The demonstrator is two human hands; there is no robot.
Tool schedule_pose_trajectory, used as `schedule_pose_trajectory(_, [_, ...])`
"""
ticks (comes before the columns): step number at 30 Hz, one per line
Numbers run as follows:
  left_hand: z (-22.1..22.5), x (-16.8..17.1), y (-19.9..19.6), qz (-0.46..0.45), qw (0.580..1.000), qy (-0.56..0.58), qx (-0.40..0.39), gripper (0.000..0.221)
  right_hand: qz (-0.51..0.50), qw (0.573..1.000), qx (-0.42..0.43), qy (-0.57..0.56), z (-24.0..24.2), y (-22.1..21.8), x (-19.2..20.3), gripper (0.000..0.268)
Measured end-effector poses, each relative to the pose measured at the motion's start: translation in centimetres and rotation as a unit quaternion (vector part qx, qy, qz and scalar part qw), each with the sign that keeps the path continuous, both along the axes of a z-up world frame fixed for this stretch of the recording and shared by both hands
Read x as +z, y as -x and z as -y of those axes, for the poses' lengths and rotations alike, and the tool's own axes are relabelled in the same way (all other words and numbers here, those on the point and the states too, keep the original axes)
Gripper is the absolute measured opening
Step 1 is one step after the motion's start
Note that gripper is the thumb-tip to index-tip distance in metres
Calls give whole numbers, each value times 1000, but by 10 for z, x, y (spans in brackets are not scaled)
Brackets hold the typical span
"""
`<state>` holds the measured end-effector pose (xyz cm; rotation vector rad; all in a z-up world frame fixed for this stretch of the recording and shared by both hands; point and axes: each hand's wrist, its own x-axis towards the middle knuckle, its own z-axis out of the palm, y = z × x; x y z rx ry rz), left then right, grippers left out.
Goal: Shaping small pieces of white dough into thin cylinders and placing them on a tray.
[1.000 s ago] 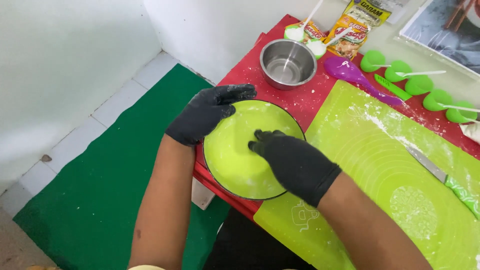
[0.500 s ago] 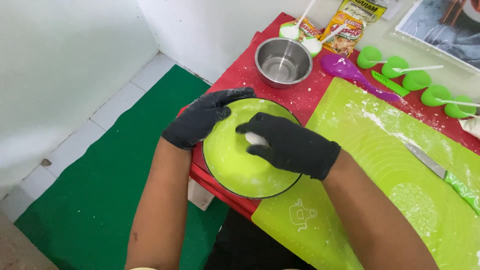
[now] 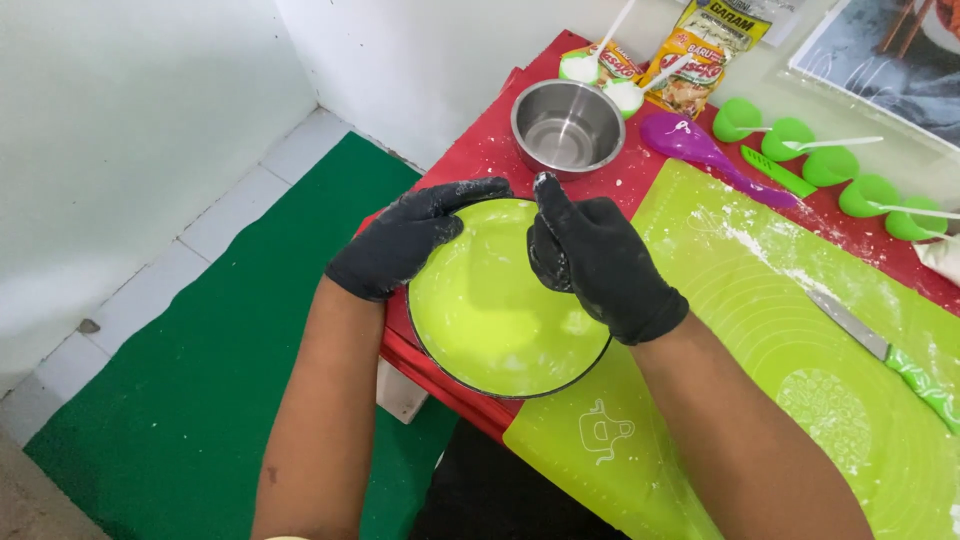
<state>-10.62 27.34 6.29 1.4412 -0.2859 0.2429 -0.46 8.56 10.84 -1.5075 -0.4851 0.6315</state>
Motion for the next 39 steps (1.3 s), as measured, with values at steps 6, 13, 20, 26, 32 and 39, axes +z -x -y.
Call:
schedule_pose_trajectory(6, [-3,-2,-1,-7,1000,-17,9,51,-5,998,56,5,9,17,42,47])
schedule_pose_trajectory(13, [0,5,2,-10,1000,-13,6,50,23,996,67,-47,11,7,25,52])
schedule_pose_trajectory(20, [-5,-8,-4,-2,1000,-13,-7,54,348,935,40,60,10,6,17,21])
schedule_pose_trajectory(26, [-7,-2,-2,-12,999,36,-33,54,472,837,225,161,5,17,15,27])
schedule_pose_trajectory(32, [-6,1,-1,-11,999,36,-29,55,461,824,243,222,9,28,20,53])
schedule_pose_trajectory(39, [-17,-9,-5,-31,997,66,-3,59,615,723,270,161,38,31,-47,38])
